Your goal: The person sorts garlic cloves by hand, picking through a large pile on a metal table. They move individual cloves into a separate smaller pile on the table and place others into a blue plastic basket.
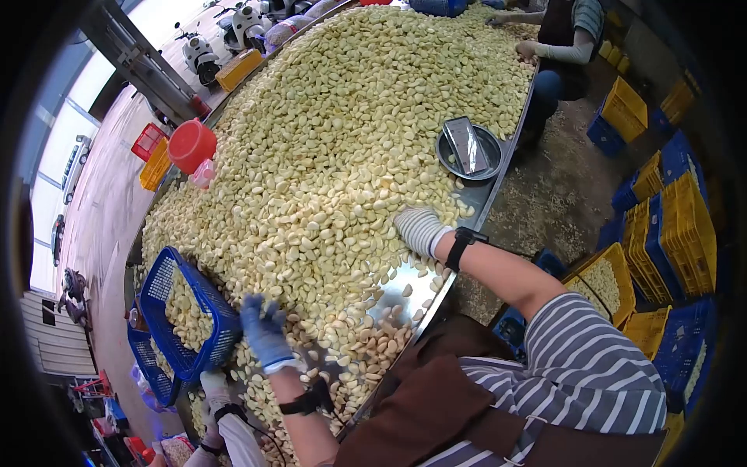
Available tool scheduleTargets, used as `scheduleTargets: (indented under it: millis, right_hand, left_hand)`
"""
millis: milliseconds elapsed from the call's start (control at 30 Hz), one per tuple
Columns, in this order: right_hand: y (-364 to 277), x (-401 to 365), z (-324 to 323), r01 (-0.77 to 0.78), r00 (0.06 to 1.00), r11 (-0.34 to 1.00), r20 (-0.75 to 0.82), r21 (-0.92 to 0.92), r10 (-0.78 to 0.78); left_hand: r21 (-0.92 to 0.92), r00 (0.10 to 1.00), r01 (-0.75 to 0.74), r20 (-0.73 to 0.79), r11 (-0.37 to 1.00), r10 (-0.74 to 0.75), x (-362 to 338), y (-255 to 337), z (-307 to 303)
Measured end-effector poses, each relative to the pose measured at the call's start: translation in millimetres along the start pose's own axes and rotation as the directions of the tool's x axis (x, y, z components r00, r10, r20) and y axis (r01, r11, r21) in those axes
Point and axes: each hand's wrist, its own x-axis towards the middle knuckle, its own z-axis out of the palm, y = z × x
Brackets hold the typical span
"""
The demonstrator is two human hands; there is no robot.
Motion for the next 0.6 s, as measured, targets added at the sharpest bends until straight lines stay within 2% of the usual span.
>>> scheduleTargets:
  millis: [33,67,100,133,200,233,300,333,400,433,467,533,600]
  right_hand:
    - [-2.0,6.3,8.5,0.019,0.996,0.997,0.086,-0.080,-0.012]
    - [-12.6,5.7,-3.4,0.020,0.984,0.992,0.179,-0.127,0.003]
    - [-17.0,5.6,-3.1,0.025,0.975,0.999,0.222,-0.045,-0.015]
    - [-18.2,1.4,0.6,0.023,0.962,0.999,0.272,0.040,-0.033]
    - [-19.2,-10.1,3.1,0.164,0.973,0.984,0.176,-0.062,-0.151]
    - [-22.3,-12.8,-4.7,0.161,0.969,0.984,0.200,-0.069,-0.145]
    - [-29.9,-19.7,-12.2,0.131,0.963,0.990,0.243,-0.049,-0.115]
    - [-30.1,-18.6,-11.9,0.099,0.962,0.995,0.259,-0.032,-0.088]
    - [-28.1,-14.8,-10.6,0.091,0.956,0.995,0.283,-0.030,-0.079]
    - [-16.8,-11.3,8.1,0.108,0.975,0.994,0.198,-0.012,-0.103]
    - [-11.8,-10.6,12.4,0.149,0.973,0.989,0.182,-0.014,-0.144]
    - [-13.8,-9.6,8.8,0.174,0.965,0.985,0.202,-0.005,-0.169]
    - [-25.0,-9.9,-7.1,0.149,0.957,0.989,0.251,0.008,-0.146]
  left_hand:
    - [0.267,0.954,0.122,0.233,0.956,-0.187,-11.8,-40.5,10.9]
    - [0.548,0.812,0.202,0.369,0.812,-0.451,-36.4,-57.5,33.1]
    - [0.613,0.684,-0.243,0.658,0.751,-0.316,-41.1,-115.0,23.7]
    - [0.687,0.612,-0.440,0.701,0.579,-0.366,-62.4,-120.8,28.5]
    - [0.741,0.504,-0.574,0.655,0.349,-0.563,-78.2,-120.7,16.1]
    - [0.767,0.542,-0.547,0.630,0.337,-0.556,-77.9,-116.6,1.4]
    - [0.741,0.486,-0.536,0.663,0.404,-0.570,-83.8,-102.7,-43.9]
    - [0.770,0.518,-0.508,0.632,0.386,-0.576,-91.6,-89.5,-65.5]
    - [0.856,0.624,-0.459,0.501,0.237,-0.600,-108.1,-58.6,-105.4]
    - [0.905,0.691,-0.384,0.414,0.185,-0.593,-114.1,-50.6,-131.0]
    - [0.942,0.747,-0.306,0.326,0.135,-0.580,-120.1,-43.8,-158.0]
    - [0.978,0.874,-0.189,0.127,-0.088,-0.470,-137.7,-25.5,-205.2]
    - [0.999,0.965,0.009,0.003,0.043,-0.263,-154.8,-35.8,-275.6]
